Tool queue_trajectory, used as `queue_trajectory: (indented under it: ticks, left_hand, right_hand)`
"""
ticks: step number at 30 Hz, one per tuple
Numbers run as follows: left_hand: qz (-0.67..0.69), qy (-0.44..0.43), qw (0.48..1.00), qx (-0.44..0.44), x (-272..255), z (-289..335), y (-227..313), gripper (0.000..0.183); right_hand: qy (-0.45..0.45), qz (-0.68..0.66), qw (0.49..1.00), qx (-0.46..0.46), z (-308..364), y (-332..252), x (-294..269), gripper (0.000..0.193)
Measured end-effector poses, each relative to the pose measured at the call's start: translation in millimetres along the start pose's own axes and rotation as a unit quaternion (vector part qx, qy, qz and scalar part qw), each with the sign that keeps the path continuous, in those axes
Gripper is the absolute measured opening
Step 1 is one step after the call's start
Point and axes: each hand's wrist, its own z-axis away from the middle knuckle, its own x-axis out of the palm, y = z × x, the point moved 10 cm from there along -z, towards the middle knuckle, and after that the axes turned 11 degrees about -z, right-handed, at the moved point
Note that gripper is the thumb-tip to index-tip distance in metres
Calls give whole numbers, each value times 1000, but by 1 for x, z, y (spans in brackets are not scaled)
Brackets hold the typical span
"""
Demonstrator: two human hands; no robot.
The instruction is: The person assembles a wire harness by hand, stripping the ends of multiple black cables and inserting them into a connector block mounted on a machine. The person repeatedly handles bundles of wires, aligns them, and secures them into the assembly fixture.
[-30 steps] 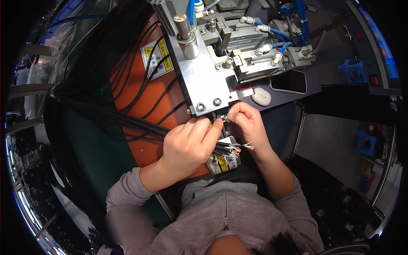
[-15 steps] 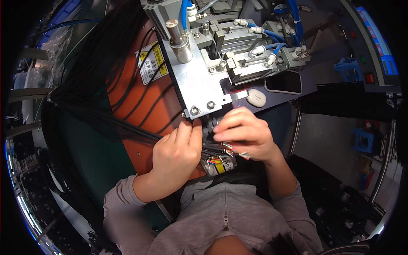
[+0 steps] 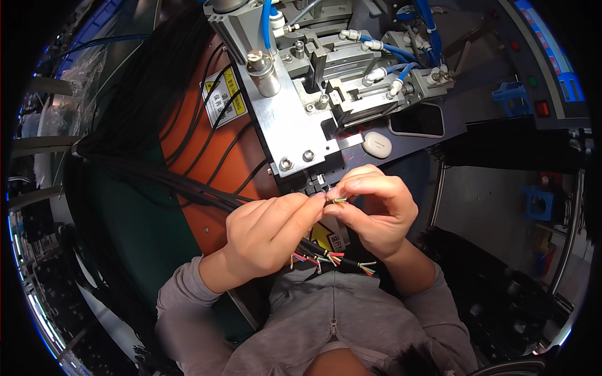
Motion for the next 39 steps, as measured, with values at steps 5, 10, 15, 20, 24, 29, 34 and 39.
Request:
queue_trajectory:
  ticks: [5,10,15,20,24,29,34,39]
  left_hand:
    - [11,32,999,-25,-1,3,-5,22]
    - [20,31,999,-34,3,3,-6,18]
    - [12,12,999,-46,7,1,-7,16]
    - [-28,-20,999,-34,15,7,-4,16]
    - [-19,-41,999,-18,20,8,-6,22]
    - [-50,-43,998,6,17,8,4,39]
    - [-86,-96,992,7,31,12,6,33]
    - [-128,-139,982,-19,39,12,2,27]
  right_hand:
    - [-93,190,968,-136,-4,-18,17,14]
    - [-54,37,996,65,-8,19,5,10]
    - [-15,159,987,-33,-7,2,4,14]
    - [-62,299,947,-98,-5,-12,17,14]
    - [-151,215,961,85,-11,19,7,14]
    - [-95,0,947,308,8,55,-19,11]
    - [-116,228,962,99,-11,33,-13,6]
    - [-120,357,926,10,-11,30,3,7]
